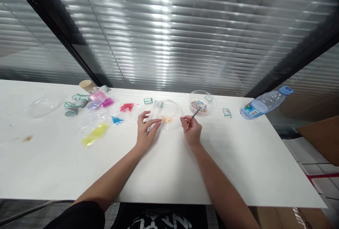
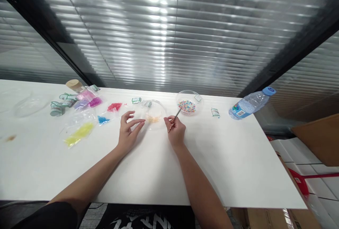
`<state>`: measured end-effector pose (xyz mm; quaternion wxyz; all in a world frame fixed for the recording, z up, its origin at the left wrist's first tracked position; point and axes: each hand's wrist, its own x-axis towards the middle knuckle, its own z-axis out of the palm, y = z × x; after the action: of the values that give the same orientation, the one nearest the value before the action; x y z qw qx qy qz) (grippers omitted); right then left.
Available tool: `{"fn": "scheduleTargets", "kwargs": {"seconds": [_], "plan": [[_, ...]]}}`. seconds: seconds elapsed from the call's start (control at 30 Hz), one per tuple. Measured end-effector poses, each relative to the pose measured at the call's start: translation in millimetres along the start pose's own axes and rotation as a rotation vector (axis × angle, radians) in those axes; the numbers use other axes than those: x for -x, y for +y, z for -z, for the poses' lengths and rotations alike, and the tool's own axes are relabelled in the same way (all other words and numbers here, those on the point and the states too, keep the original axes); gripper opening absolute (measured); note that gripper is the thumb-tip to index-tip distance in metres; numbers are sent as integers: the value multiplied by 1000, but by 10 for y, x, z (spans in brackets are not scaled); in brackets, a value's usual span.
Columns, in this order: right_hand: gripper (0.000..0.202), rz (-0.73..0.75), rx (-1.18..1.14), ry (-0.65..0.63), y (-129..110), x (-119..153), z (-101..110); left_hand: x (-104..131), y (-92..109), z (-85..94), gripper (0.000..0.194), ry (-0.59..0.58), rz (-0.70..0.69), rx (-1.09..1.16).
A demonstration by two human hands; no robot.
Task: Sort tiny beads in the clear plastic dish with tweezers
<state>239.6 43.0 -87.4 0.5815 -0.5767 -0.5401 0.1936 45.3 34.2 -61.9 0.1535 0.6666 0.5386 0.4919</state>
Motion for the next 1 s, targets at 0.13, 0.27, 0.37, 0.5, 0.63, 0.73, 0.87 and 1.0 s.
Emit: {"fn": "scheduleTargets", "kwargs": {"seconds": [0.13, 0.27, 0.37, 0.5, 0.63, 0.73, 0.87, 1.0], "plan": [[34, -25, 12, 25, -3, -3, 15, -2, 17, 10, 15, 2, 40, -30], [36, -51, 41, 86, 0, -14, 37, 3, 26, 15, 15, 15, 49, -47], [37, -74, 50, 124, -20, -27, 59, 4, 13, 19, 14, 62, 28, -42], [35, -115, -12, 131, -96, -33, 92, -1, -43, 17, 11, 166, -71, -39], [33, -153, -136, 113, -194, 23, 123, -9, -78, 19, 9, 246, -218, -37], [36, -162, -214, 25, -276, 136, 121, -15, -50, 41, 11, 240, -307, -33], [44, -199, -379, -183, -422, 361, 52, -22, 5, 73, 13, 227, -375, -21], [48, -279, -431, -445, -565, 548, -36, -25, 17, 85, 15, 222, -388, -6]]}}
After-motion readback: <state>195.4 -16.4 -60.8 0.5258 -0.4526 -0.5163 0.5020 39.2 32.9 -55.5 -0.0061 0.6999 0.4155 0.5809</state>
